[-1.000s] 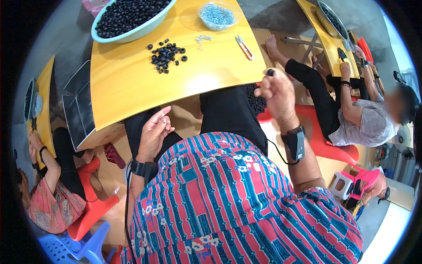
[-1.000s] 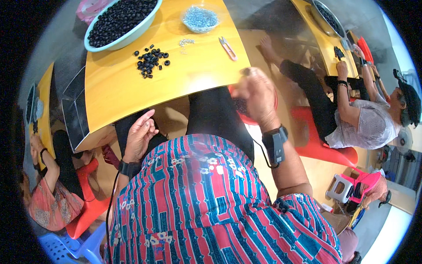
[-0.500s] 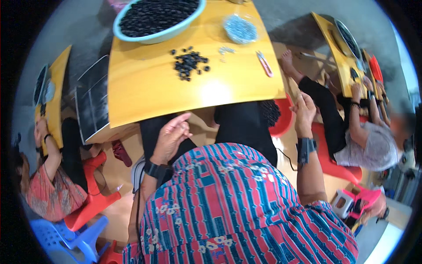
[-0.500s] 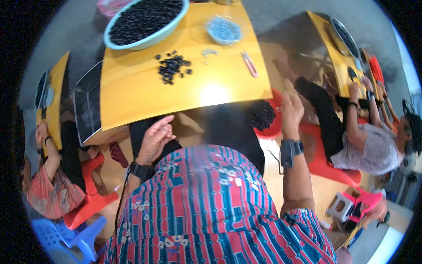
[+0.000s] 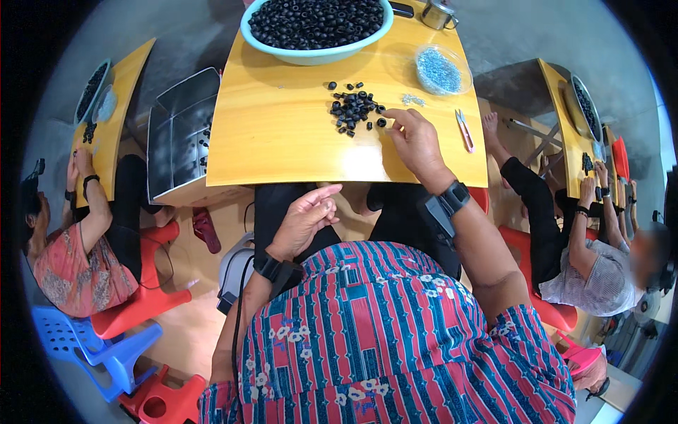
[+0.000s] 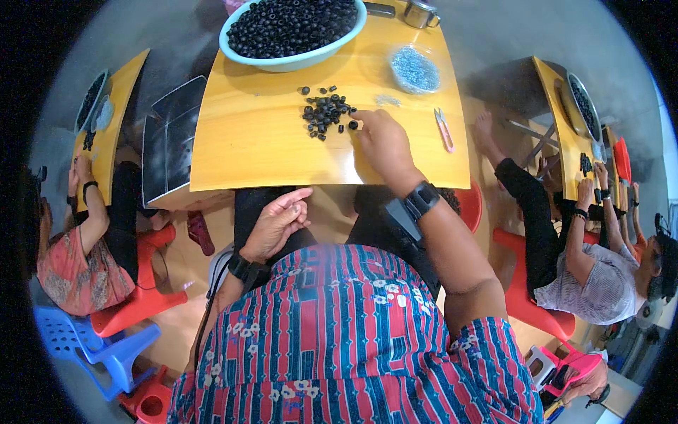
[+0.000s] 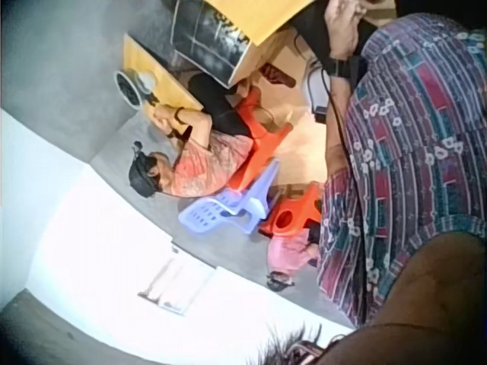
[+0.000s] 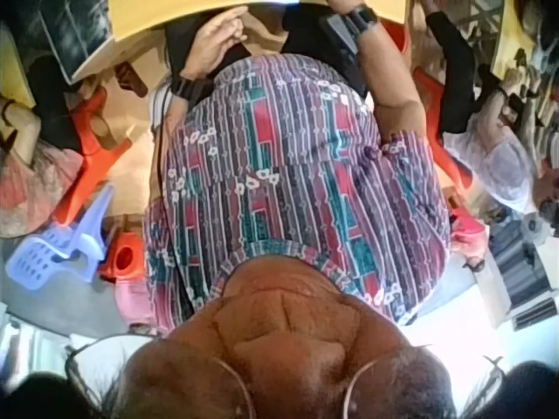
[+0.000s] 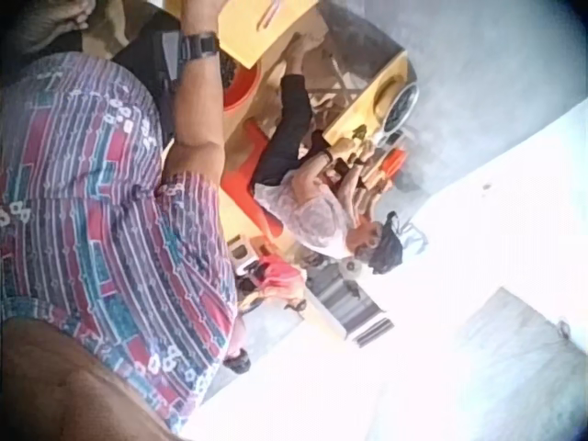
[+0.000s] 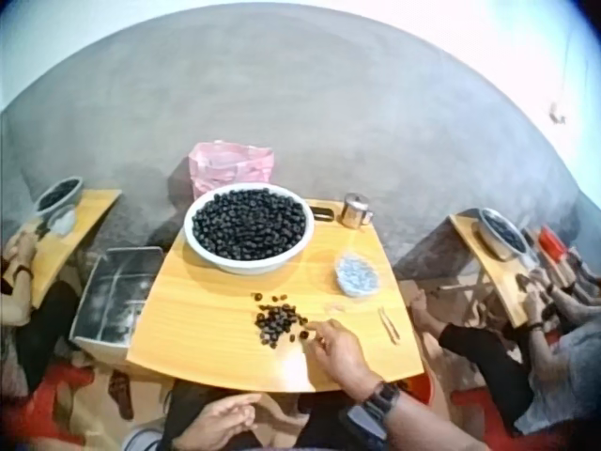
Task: Inspecting and sorting small black plastic or rubber components at a work table.
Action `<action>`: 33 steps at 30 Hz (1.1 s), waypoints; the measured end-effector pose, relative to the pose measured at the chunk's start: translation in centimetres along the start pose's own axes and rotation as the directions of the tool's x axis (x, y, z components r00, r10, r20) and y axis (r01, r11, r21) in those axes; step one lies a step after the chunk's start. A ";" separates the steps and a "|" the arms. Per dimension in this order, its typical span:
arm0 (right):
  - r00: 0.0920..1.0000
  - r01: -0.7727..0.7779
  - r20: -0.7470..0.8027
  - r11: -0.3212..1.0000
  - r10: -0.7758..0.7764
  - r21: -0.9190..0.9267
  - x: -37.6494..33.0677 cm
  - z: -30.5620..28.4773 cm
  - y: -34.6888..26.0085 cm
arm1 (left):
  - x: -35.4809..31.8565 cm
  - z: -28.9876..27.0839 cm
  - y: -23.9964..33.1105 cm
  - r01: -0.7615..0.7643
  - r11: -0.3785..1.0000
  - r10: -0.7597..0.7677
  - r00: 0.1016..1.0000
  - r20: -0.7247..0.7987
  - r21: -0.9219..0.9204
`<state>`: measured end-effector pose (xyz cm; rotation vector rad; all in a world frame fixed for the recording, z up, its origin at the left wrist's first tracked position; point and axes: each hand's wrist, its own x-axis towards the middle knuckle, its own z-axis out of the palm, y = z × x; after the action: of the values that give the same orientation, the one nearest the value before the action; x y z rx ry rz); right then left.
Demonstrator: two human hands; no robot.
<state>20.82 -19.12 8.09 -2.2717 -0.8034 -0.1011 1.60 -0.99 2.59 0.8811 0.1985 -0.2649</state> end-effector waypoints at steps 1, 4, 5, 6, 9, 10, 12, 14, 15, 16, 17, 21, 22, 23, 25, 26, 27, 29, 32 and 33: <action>1.000 0.004 0.005 1.000 -0.004 0.000 0.3 0.2 0.3 | 0.0 0.0 0.0 -0.003 1.000 0.003 1.000 -0.004 -0.004; 0.999 0.011 0.046 0.998 -0.008 -0.067 0.8 0.5 0.3 | -0.1 0.2 0.1 0.009 0.999 -0.009 1.000 -0.012 -0.031; 0.998 0.025 0.059 0.994 -0.019 -0.108 0.8 0.4 0.0 | -0.2 0.3 0.2 0.023 0.999 -0.023 0.999 -0.022 -0.034; 0.997 0.039 0.070 0.988 -0.029 -0.149 0.8 0.3 -0.2 | -0.2 0.3 0.2 0.038 0.999 -0.039 0.999 -0.029 -0.036; 0.995 0.044 0.099 0.979 -0.025 -0.198 0.7 0.3 0.0 | -0.1 0.4 0.2 0.042 0.999 -0.042 0.999 -0.017 -0.015; 0.994 0.045 0.102 0.979 -0.025 -0.199 0.6 0.4 0.0 | -0.1 0.4 0.2 0.042 0.999 -0.042 0.999 -0.018 -0.018; 0.993 0.022 0.116 0.970 0.007 -0.242 0.4 0.5 0.1 | -0.1 0.2 0.0 0.038 0.999 -0.038 0.999 -0.017 0.004; 0.992 0.026 0.124 0.973 0.002 -0.229 -0.1 0.3 0.1 | 0.0 0.1 -0.1 0.032 0.999 -0.032 0.999 -0.001 0.005; 0.991 0.030 0.131 0.976 -0.002 -0.216 -0.4 0.3 0.1 | 0.0 0.0 -0.2 0.026 1.000 -0.026 1.000 0.014 0.008; 0.990 0.034 0.139 0.977 -0.005 -0.212 -0.9 0.3 0.1 | 0.0 -0.1 -0.2 0.025 1.000 -0.025 1.000 0.006 0.004; 0.987 0.063 0.157 0.981 -0.035 -0.181 -1.4 0.3 0.1 | 0.1 -0.1 -0.1 0.021 1.000 -0.021 1.000 0.020 0.012; 0.977 0.089 0.210 0.961 -0.034 -0.260 -2.0 0.6 -0.9 | 0.2 -0.1 -0.2 0.015 1.000 -0.015 0.999 0.035 0.013; 0.977 0.089 0.210 0.961 -0.034 -0.260 -2.0 0.6 -1.1 | 0.1 0.0 0.0 0.027 0.999 -0.028 0.999 0.023 0.021; 0.974 0.081 0.226 0.960 -0.019 -0.267 -1.9 0.6 -1.2 | 0.0 0.0 0.0 0.027 0.999 -0.027 0.999 0.024 0.021; 0.970 0.075 0.244 0.959 -0.006 -0.274 -1.9 0.7 -1.0 | -0.1 0.1 -0.1 0.032 0.999 -0.033 0.999 0.017 0.024; 0.974 0.092 0.225 0.956 -0.029 -0.277 -2.0 0.9 -0.7 | 0.0 0.0 -0.1 0.031 0.999 -0.032 0.999 0.016 0.022; 0.976 0.112 0.210 0.954 -0.054 -0.278 -2.1 0.9 -0.7 | 0.0 -0.1 -0.1 0.028 0.999 -0.028 0.999 0.018 0.018; 0.970 0.068 0.239 0.995 -0.049 -0.075 -2.6 1.0 -1.0 | -0.1 -0.1 -0.1 0.023 1.000 -0.024 1.000 0.013 0.009; 0.927 -0.190 0.375 0.896 0.028 0.401 -4.0 1.5 -2.6 | -0.2 -0.3 -0.4 0.014 1.000 -0.014 1.000 0.007 0.002; 0.871 -0.392 0.487 0.697 0.071 0.601 -4.5 1.6 -3.6 | -0.1 -0.5 -0.5 0.004 1.000 -0.004 1.000 0.018 -0.028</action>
<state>14.90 -18.40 7.75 -1.6481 -0.6011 0.7437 1.32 -0.87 1.97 0.8508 0.1867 -0.2731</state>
